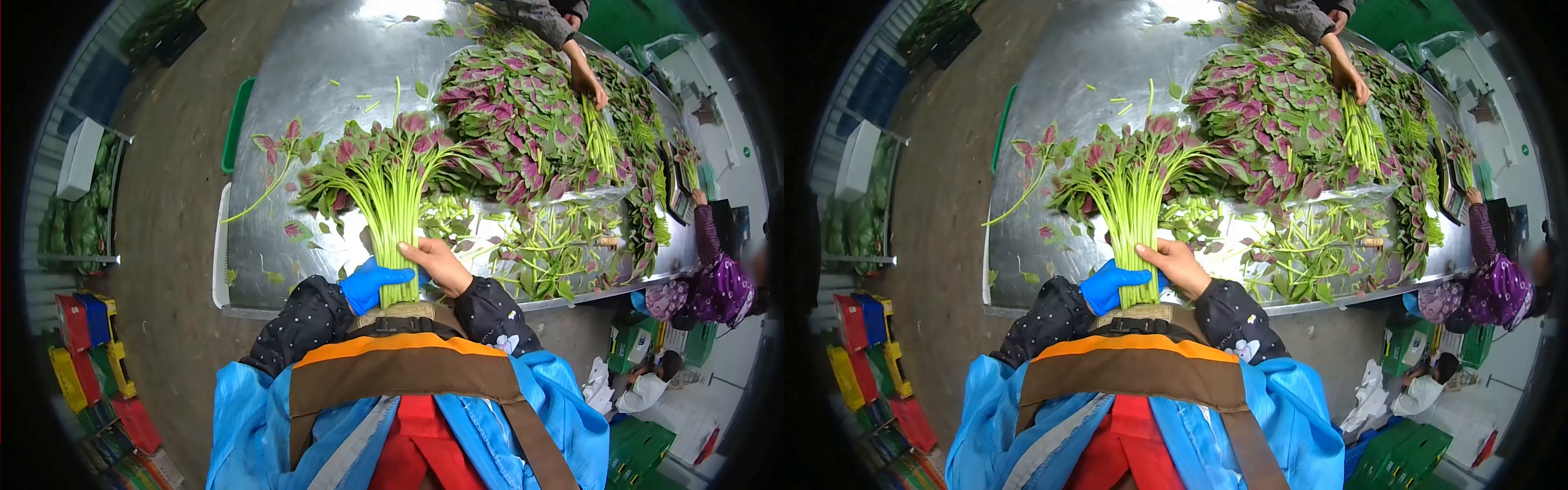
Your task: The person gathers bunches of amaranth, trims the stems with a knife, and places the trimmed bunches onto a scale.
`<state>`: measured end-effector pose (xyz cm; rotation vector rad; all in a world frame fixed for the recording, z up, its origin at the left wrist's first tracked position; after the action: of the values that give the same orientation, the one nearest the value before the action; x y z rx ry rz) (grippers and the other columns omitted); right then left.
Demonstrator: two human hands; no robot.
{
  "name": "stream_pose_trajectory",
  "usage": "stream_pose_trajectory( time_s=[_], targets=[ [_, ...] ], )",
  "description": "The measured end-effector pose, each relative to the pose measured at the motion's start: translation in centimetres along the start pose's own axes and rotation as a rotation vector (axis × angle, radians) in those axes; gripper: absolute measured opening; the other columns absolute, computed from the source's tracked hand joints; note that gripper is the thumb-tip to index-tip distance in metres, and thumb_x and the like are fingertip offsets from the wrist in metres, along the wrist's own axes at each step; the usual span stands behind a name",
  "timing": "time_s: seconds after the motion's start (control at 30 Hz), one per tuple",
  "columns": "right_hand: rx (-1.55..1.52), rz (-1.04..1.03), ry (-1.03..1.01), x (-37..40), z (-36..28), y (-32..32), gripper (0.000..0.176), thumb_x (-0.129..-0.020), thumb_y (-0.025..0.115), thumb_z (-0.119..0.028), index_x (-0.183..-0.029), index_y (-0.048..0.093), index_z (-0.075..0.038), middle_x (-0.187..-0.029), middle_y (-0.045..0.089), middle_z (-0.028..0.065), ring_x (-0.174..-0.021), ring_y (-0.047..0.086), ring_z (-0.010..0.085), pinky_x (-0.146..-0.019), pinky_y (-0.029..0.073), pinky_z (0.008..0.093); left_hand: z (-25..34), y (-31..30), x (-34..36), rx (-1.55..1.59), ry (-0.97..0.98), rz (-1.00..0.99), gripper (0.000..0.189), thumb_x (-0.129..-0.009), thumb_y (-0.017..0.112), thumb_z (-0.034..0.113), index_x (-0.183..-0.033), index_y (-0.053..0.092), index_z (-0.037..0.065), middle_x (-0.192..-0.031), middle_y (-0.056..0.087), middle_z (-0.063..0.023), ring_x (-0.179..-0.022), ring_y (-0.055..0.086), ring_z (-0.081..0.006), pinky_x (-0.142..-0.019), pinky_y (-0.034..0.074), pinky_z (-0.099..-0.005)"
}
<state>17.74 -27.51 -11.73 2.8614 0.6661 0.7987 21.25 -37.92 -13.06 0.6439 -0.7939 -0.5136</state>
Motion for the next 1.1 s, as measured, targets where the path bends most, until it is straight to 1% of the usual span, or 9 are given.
stream_pose_trajectory(
  time_s=[0.23,0.33,0.4,0.5,0.57,0.8,0.9,0.97,1.1],
  targets=[
    [-0.294,0.114,0.068,1.0,0.6,-0.5,0.023,-0.089,0.061,-0.018,-0.102,0.063,0.001,-0.091,0.066,0.0046,-0.075,0.061,0.0087,-0.068,0.049,0.0237,1.3,-1.6,1.1,-0.012,0.17,0.238,0.041,-0.081,0.068,0.012,-0.119,0.056,0.002,-0.109,0.062,-0.0085,-0.097,0.06,-0.0165,-0.083,0.049,-0.0308],
    [-0.2,0.151,0.007,0.8,0.7,-0.4,0.022,-0.085,0.066,-0.015,-0.1,0.063,0.002,-0.087,0.066,0.0052,-0.071,0.061,0.0095,-0.065,0.051,0.0243,1.4,-1.7,0.7,-0.308,0.218,0.332,0.042,-0.083,0.065,0.006,-0.122,0.053,0.0,-0.111,0.062,-0.01,-0.103,0.06,-0.0216,-0.087,0.051,-0.0362],
    [-0.24,0.184,-0.004,1.3,-0.6,-0.4,0.023,-0.085,0.067,-0.016,-0.098,0.064,0.003,-0.085,0.066,0.0067,-0.065,0.061,0.0106,-0.059,0.051,0.0255,1.4,-1.8,0.8,-0.197,0.205,0.313,0.041,-0.081,0.066,0.003,-0.12,0.055,0.001,-0.109,0.063,-0.0087,-0.1,0.061,-0.0197,-0.085,0.051,-0.0339],
    [-0.506,0.11,0.09,1.2,0.0,-0.5,0.027,-0.086,0.066,-0.017,-0.103,0.061,0.002,-0.089,0.065,0.0059,-0.072,0.063,0.0118,-0.064,0.053,0.026,1.5,-1.2,1.4,0.056,0.145,0.222,0.042,-0.08,0.066,0.002,-0.12,0.055,0.001,-0.108,0.063,-0.0085,-0.094,0.062,-0.0185,-0.081,0.051,-0.032],
    [-0.557,0.029,0.138,1.0,1.4,-0.7,0.027,-0.087,0.064,-0.017,-0.105,0.06,0.002,-0.091,0.065,0.0065,-0.079,0.062,0.0117,-0.068,0.053,0.0251,1.2,-1.9,1.1,-0.035,0.144,0.277,0.043,-0.079,0.066,0.003,-0.121,0.054,0.0,-0.107,0.063,-0.0097,-0.092,0.063,-0.0196,-0.08,0.052,-0.0326],
    [-0.453,0.062,0.026,1.1,-0.2,-0.5,0.017,-0.089,0.06,-0.014,-0.1,0.055,-0.002,-0.082,0.063,0.0072,-0.065,0.06,0.0123,-0.058,0.052,0.025,1.8,-1.1,1.2,-0.074,0.134,0.262,0.036,-0.077,0.067,0.004,-0.11,0.057,-0.002,-0.096,0.064,-0.0112,-0.082,0.065,-0.0207,-0.072,0.054,-0.0326],
    [-0.257,0.214,-0.088,3.3,-4.5,-3.8,0.012,-0.09,0.058,-0.018,-0.092,0.05,-0.009,-0.064,0.052,-0.001,-0.046,0.046,0.0061,-0.038,0.038,0.019,1.9,-1.9,1.9,0.048,0.134,0.333,0.033,-0.074,0.069,0.003,-0.105,0.059,-0.002,-0.091,0.064,-0.011,-0.079,0.064,-0.0208,-0.073,0.052,-0.0324],
    [-0.183,0.318,-0.387,5.6,-9.4,-6.7,0.01,-0.089,0.057,-0.018,-0.089,0.05,-0.011,-0.055,0.045,-0.004,-0.039,0.039,0.0046,-0.033,0.032,0.0183,1.9,-2.2,1.9,0.062,0.184,0.364,0.032,-0.074,0.068,0.003,-0.104,0.058,-0.003,-0.088,0.063,-0.0109,-0.078,0.064,-0.0211,-0.073,0.053,-0.0326],
    [-0.389,0.263,-0.757,9.8,-15.1,-8.7,0.014,-0.095,0.05,-0.02,-0.097,0.05,-0.007,-0.064,0.049,0.0002,-0.045,0.045,0.0061,-0.039,0.039,0.0191,1.9,-2.1,1.8,0.121,0.24,0.359,0.031,-0.077,0.065,0.003,-0.106,0.057,-0.004,-0.087,0.063,-0.0117,-0.077,0.064,-0.0213,-0.072,0.054,-0.0326]
  ],
)
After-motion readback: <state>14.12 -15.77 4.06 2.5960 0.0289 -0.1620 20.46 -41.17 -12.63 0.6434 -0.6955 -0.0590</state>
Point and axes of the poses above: each hand's wrist, its own x-axis away from the middle knuckle, its own y-axis out of the palm, z = x × y, the point moved 7 cm from there along -x, towards the middle knuckle
